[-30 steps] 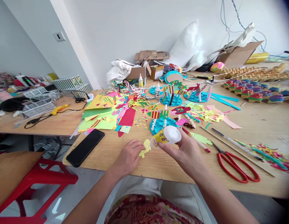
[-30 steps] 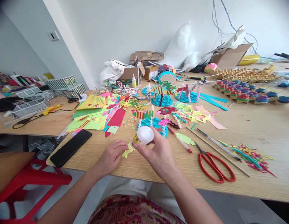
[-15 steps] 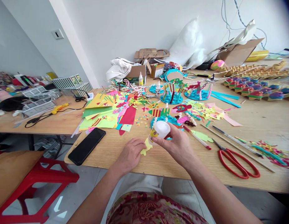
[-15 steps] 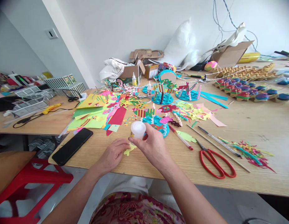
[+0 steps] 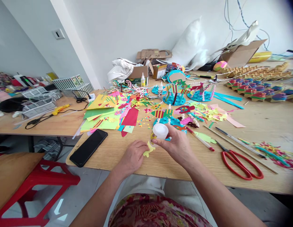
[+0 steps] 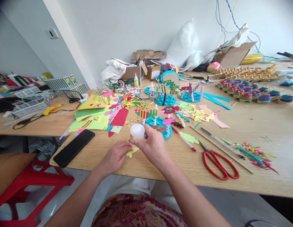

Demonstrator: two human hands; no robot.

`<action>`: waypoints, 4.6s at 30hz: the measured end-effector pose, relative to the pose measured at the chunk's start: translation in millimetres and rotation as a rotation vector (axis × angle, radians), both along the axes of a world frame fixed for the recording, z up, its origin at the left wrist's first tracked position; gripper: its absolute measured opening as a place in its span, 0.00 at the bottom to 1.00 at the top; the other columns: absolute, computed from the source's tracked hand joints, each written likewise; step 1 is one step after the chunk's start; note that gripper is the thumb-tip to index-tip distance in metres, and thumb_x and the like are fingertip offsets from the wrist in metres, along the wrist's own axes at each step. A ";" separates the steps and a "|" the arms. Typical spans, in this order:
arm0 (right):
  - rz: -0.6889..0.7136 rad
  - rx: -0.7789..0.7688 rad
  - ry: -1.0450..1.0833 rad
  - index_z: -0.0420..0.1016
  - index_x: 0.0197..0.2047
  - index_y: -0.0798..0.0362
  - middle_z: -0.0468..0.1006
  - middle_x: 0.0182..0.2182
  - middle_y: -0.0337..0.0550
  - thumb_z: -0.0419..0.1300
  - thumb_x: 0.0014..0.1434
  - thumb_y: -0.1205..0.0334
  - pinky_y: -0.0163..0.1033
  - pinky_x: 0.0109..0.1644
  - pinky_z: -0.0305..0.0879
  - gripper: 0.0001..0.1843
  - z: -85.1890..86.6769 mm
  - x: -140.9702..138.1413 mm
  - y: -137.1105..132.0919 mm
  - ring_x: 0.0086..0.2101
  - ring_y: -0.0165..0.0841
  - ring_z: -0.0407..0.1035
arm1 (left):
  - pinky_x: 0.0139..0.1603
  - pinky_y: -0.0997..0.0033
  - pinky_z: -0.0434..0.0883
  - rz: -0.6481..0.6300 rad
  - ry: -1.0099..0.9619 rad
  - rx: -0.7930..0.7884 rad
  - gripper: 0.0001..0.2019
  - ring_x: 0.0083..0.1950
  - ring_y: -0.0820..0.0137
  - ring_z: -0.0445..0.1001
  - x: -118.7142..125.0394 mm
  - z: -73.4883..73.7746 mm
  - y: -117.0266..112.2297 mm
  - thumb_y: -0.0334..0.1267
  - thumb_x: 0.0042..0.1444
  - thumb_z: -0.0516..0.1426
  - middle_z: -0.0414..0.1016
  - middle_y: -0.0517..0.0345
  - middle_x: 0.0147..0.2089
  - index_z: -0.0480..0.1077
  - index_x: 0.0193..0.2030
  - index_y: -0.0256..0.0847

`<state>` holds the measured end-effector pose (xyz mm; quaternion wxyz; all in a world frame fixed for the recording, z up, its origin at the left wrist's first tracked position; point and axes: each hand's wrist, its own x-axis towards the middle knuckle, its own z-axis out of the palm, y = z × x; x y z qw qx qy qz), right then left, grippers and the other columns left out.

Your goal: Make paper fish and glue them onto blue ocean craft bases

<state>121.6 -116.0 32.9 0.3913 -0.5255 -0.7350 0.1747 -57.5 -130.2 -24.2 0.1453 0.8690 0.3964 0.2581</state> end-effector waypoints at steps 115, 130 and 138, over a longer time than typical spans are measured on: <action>0.037 0.009 -0.018 0.66 0.28 0.53 0.67 0.20 0.34 0.61 0.45 0.51 0.31 0.23 0.51 0.14 0.9 -4.6 2.7 0.22 0.28 0.59 | 0.51 0.63 0.66 0.028 -0.028 0.032 0.19 0.48 0.68 0.66 2.0 -1.2 1.3 0.18 0.46 0.47 0.70 0.54 0.43 0.69 0.40 0.39; 0.043 -0.012 -0.011 0.68 0.32 0.53 0.71 0.22 0.35 0.62 0.45 0.51 0.31 0.25 0.54 0.16 -0.3 -4.8 7.3 0.24 0.29 0.62 | 0.50 0.62 0.66 0.019 -0.039 0.051 0.18 0.49 0.67 0.66 0.4 -6.0 2.7 0.18 0.47 0.47 0.71 0.54 0.43 0.69 0.40 0.39; 0.036 -0.001 -0.024 0.68 0.31 0.53 0.70 0.22 0.35 0.62 0.44 0.49 0.31 0.24 0.53 0.17 1.0 -0.6 4.7 0.23 0.29 0.61 | 0.50 0.61 0.66 0.020 -0.025 0.033 0.19 0.48 0.67 0.67 0.4 -3.5 1.8 0.18 0.47 0.47 0.71 0.54 0.43 0.69 0.41 0.39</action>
